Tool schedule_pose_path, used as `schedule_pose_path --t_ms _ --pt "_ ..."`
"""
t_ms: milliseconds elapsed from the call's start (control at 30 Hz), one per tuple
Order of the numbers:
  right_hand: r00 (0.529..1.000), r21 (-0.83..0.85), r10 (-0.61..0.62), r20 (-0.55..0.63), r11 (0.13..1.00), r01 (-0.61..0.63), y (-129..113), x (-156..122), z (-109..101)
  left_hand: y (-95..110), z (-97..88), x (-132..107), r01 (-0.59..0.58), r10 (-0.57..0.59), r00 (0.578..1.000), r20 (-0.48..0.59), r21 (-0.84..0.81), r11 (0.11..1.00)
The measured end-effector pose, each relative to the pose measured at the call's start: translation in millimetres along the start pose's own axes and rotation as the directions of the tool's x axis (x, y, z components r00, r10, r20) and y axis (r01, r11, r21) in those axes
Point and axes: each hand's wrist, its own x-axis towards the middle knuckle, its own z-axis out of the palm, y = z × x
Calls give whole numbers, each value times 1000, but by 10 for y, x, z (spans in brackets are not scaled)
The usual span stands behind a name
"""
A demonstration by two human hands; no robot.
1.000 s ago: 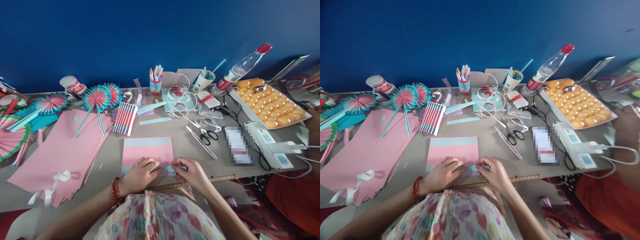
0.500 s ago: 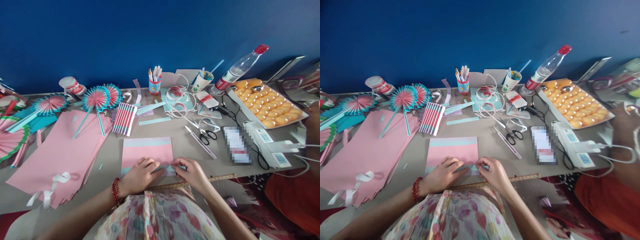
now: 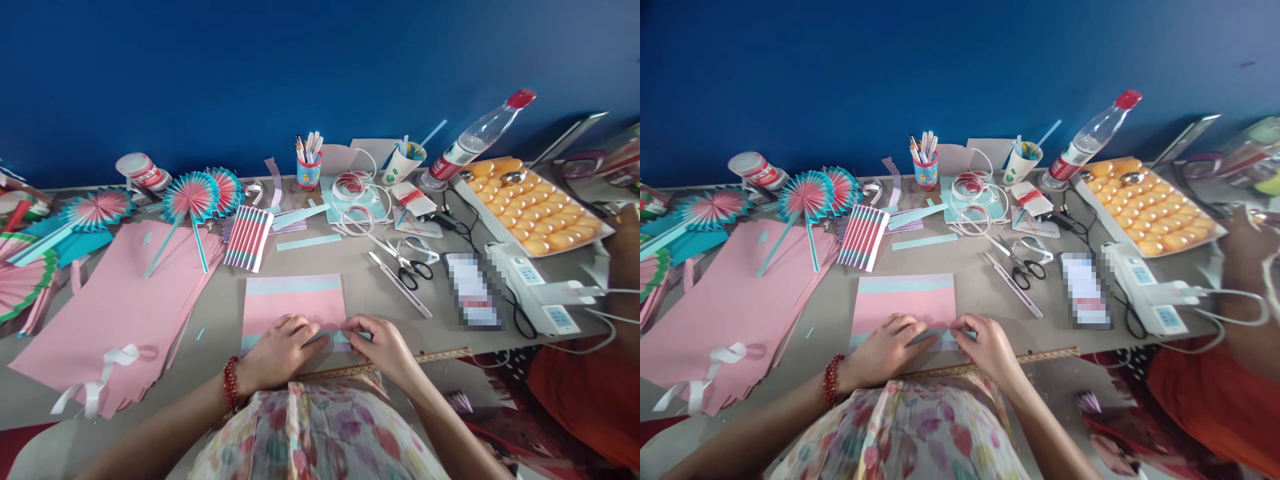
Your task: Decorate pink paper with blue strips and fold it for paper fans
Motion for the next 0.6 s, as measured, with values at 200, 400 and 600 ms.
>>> schedule_pose_path --t_ms 200,400,600 --pt "1000 -43 -20 -7 999 20 -11 -7 5 -1 -6 2 -7 7 1000 0 11 1000" --pt "999 -75 -31 14 997 32 -46 -13 -22 -1 17 -5 -15 15 1000 -15 25 1000" --pt "999 -169 -53 13 984 54 -56 -14 -98 -3 17 2 -9 9 1000 -16 33 999"
